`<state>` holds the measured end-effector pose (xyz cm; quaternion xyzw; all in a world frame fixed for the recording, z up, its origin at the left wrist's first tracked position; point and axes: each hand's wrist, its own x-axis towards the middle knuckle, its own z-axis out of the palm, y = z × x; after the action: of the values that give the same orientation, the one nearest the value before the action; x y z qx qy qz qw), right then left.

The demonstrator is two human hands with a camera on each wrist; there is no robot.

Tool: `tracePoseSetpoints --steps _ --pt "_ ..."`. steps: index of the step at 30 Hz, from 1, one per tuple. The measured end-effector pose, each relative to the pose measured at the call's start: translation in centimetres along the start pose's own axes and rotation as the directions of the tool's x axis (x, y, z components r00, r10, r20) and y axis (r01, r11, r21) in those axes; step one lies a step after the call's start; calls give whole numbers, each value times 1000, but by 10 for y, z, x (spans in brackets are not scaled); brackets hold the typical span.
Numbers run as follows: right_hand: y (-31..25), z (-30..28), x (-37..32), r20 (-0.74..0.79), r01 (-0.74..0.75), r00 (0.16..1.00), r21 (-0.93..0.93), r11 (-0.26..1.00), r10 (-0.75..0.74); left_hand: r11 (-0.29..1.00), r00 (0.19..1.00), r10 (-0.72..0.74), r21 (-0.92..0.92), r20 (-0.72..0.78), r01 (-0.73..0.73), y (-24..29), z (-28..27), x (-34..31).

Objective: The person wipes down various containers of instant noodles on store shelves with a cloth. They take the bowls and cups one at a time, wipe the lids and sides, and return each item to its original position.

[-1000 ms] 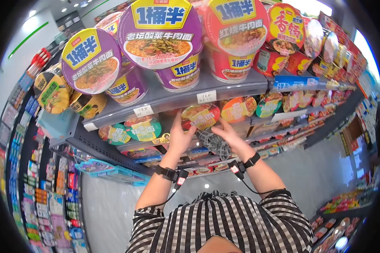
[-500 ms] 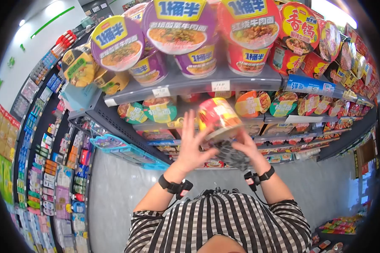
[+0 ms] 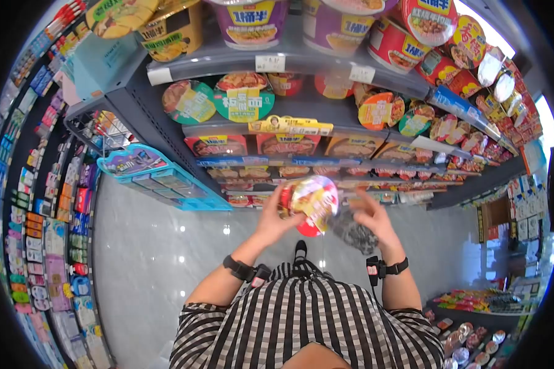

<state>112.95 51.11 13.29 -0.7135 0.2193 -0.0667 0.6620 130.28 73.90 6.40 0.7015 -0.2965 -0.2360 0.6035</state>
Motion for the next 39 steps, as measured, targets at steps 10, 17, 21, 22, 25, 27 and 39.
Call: tracePoseSetpoints --steps 10,17,21,22,25,27,39 --pt "-8 104 3 11 455 853 -509 731 -522 924 959 -281 -259 44 282 -4 -1 -43" --pt "-12 69 -24 499 653 746 -418 631 -442 930 967 -197 -344 -164 131 11 -16 -63" --pt "-22 55 1 159 538 813 -574 618 -560 964 984 -119 -254 -130 83 23 5 -64" --pt "-34 60 7 76 562 773 -542 624 -630 943 987 -142 -313 -79 110 28 13 -63" --pt "-50 73 13 230 694 717 -317 646 -658 877 954 -295 -408 -45 252 39 32 -63" --pt "-49 70 3 429 666 714 -172 726 -553 870 950 -310 -411 -27 272 23 33 -64" --pt "-37 20 14 190 693 721 -205 691 -667 925 956 -270 -308 -113 224 49 71 -57"
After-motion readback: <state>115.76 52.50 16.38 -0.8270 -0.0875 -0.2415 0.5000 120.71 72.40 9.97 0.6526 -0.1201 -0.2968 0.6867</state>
